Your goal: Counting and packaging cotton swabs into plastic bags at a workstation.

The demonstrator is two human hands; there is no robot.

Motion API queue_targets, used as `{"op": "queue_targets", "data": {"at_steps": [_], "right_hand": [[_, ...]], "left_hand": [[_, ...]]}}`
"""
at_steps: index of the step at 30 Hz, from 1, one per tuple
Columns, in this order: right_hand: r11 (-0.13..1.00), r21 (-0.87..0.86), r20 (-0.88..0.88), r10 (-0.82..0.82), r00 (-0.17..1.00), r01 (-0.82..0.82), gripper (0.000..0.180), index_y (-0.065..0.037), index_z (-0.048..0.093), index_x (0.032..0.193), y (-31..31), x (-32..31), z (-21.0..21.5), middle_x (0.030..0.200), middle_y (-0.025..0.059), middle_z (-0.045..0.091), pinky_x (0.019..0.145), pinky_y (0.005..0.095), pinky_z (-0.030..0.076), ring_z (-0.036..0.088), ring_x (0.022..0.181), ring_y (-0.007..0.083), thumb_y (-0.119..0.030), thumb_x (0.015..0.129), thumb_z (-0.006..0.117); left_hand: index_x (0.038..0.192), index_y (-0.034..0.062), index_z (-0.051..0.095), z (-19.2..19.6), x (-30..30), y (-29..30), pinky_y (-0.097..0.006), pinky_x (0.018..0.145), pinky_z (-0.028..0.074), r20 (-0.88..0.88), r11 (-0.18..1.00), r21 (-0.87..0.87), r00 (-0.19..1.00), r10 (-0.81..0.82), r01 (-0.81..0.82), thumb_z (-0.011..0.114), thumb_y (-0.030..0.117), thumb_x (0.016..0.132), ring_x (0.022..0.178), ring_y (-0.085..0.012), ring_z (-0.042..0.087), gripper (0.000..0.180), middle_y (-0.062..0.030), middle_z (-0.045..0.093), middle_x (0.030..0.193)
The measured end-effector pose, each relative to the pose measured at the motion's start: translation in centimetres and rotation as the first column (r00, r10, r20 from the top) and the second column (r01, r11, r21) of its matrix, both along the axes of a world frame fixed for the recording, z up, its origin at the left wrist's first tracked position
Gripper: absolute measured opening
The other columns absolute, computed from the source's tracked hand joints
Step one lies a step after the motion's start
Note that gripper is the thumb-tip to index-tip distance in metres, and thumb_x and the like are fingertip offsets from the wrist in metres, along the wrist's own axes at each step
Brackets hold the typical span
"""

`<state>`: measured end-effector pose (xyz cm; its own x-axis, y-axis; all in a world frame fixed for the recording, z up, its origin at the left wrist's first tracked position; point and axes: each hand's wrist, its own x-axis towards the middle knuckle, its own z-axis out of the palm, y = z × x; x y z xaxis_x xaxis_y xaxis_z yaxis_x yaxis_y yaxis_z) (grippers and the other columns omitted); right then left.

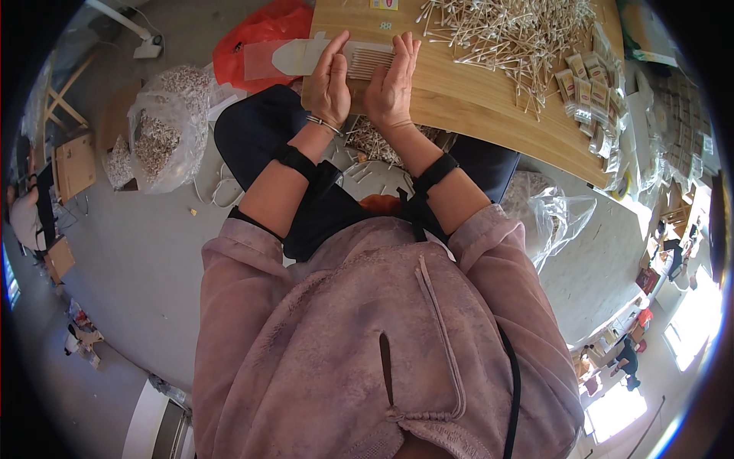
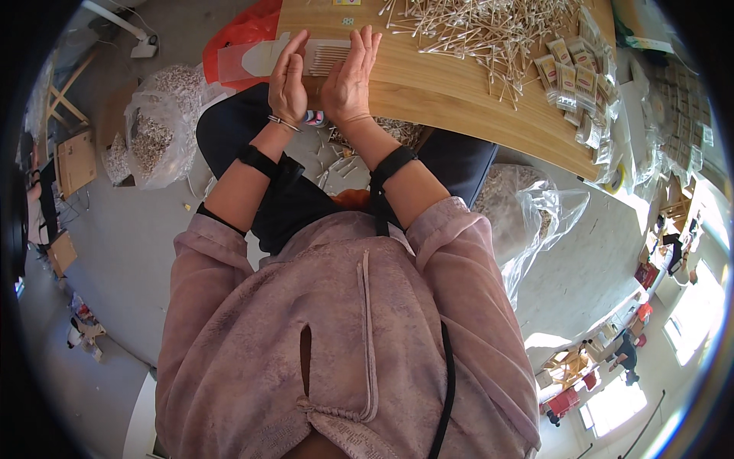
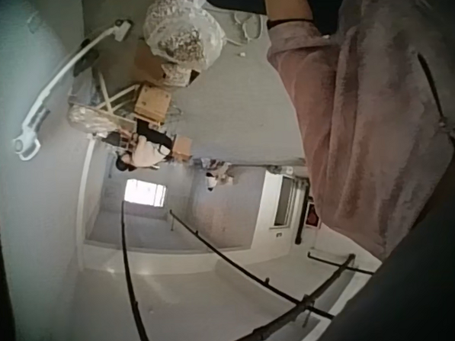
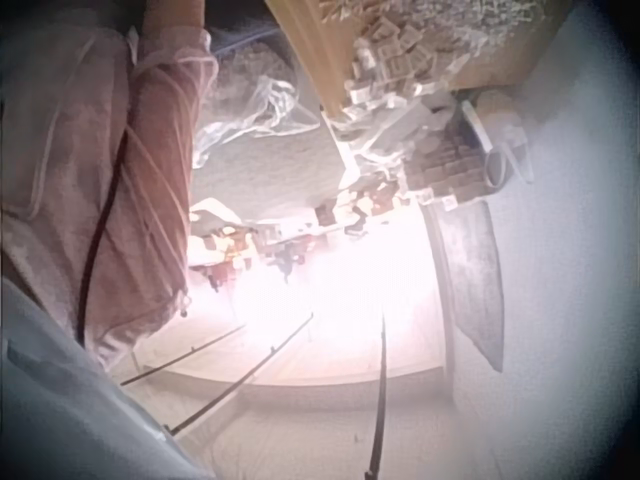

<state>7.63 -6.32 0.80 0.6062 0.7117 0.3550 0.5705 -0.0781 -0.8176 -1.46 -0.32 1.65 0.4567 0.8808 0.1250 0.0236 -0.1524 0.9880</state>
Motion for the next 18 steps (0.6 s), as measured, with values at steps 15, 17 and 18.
{"op": "queue_targets", "data": {"at_steps": [15, 17, 18], "right_hand": [[0.995, -0.032, 0.134, 0.097, 0.986, -0.093, 0.064, 0.004, 0.028, 0.135, -1.3, 0.6, 0.9, 0.143, 0.0289, 0.026, 0.111, 0.0504, 0.019, 0.015, 0.136, 0.0482, -0.002, 0.078, 0.056], [0.965, -0.156, 0.179, 0.237, 0.955, -0.210, 0.072, 0.003, 0.029, 0.136, -1.7, 0.7, 1.4, 0.143, 0.0281, 0.026, 0.111, 0.0504, 0.020, 0.015, 0.136, 0.0473, -0.008, 0.074, 0.065], [0.966, -0.155, 0.178, 0.235, 0.955, -0.209, 0.072, 0.003, 0.029, 0.136, -1.6, 0.7, 1.3, 0.143, 0.0281, 0.026, 0.111, 0.0504, 0.020, 0.015, 0.136, 0.0473, -0.008, 0.074, 0.065]], "left_hand": [[0.132, -0.0003, 0.044, -0.2, 0.2, 0.3, -0.032, 0.105, 0.033, 0.204, 0.994, -0.102, 0.977, 0.064, -0.044, 0.036, 0.027, 0.101, 0.126, -0.0234, 0.044, 0.042, -0.0148, 0.048, 0.134], [0.133, -0.0013, 0.043, 0.1, 0.2, 0.4, -0.032, 0.106, 0.032, 0.214, 0.991, -0.130, 0.976, 0.047, -0.019, 0.036, 0.028, 0.101, 0.127, -0.0240, 0.043, 0.044, -0.0155, 0.047, 0.135], [0.133, -0.0019, 0.042, 0.3, 0.3, 0.5, -0.035, 0.108, 0.030, 0.208, 0.993, -0.116, 0.978, 0.028, -0.003, 0.035, 0.030, 0.101, 0.128, -0.0246, 0.041, 0.046, -0.0157, 0.046, 0.136]]}}
